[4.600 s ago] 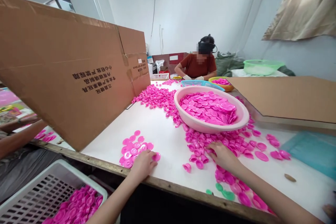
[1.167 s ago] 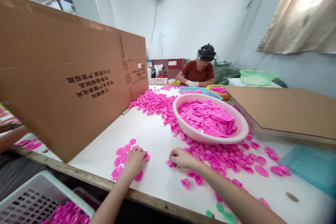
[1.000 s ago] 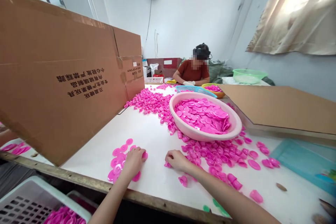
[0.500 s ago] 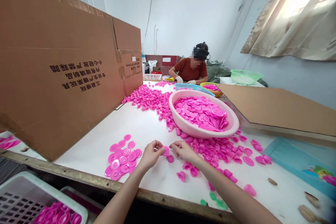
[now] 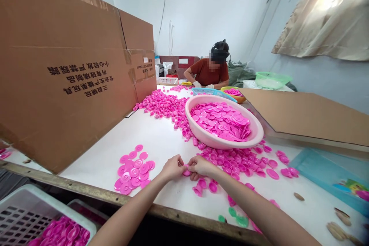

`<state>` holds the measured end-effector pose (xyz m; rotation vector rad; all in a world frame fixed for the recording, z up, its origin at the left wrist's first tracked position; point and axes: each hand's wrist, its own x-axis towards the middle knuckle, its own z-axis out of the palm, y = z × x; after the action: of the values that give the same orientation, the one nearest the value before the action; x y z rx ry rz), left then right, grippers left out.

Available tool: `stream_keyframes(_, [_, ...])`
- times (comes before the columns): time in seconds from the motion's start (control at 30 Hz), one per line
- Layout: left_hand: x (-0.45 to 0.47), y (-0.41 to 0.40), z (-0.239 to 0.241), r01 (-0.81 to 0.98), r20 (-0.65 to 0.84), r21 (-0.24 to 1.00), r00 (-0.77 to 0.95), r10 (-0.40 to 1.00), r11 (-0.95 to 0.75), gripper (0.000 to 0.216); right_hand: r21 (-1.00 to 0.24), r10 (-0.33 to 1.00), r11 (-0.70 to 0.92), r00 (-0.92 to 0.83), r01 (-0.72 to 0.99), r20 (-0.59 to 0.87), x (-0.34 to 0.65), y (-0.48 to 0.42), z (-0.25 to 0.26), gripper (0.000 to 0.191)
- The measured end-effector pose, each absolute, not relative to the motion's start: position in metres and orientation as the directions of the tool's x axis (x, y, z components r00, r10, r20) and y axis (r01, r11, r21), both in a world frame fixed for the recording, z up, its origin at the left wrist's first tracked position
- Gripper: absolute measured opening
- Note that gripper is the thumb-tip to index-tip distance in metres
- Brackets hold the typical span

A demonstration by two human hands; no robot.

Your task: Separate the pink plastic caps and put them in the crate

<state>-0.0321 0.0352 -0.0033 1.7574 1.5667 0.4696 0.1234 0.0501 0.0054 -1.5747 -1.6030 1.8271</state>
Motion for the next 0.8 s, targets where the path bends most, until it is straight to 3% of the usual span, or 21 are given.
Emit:
stream_keyframes(0.07, [-0.027, 0.046, 0.005, 0.729, -0.209, 0.685, 0.219, 0.953, -0.017, 0.021, -0.800, 0.742, -0.377, -0.364, 0.468, -0.563, 0.121, 0.051, 0.008, 0.005])
stream_keyframes(0.13, [-0.016, 0.053, 0.009, 0.764, -0.123, 0.644, 0.150, 0.981, -0.036, 0.022, -0.797, 0.739, -0.374, -0.367, 0.475, -0.565, 0.120, 0.051, 0.009, 0.008])
stream_keyframes(0.27, [0.007, 0.050, -0.001, 0.911, 0.126, 0.411, -0.054, 0.991, -0.002, 0.021, -0.813, 0.730, -0.363, -0.403, 0.455, -0.551, 0.122, 0.052, 0.004, 0.010])
stream_keyframes(0.37, [0.013, 0.044, -0.010, 0.950, 0.169, 0.311, -0.077, 0.983, 0.021, 0.019, -0.805, 0.694, -0.410, -0.426, 0.429, -0.580, 0.126, 0.057, 0.000, 0.006])
stream_keyframes(0.57, [0.010, 0.051, -0.017, 0.923, 0.006, 0.370, -0.120, 0.993, 0.109, 0.022, -0.770, 0.580, -0.434, -0.509, 0.467, -0.636, 0.128, 0.069, -0.005, 0.011])
stream_keyframes(0.8, [0.012, 0.047, -0.008, 0.923, 0.069, 0.383, -0.070, 0.995, 0.039, 0.026, -0.844, 0.744, -0.383, -0.416, 0.375, -0.523, 0.121, 0.050, -0.010, 0.012])
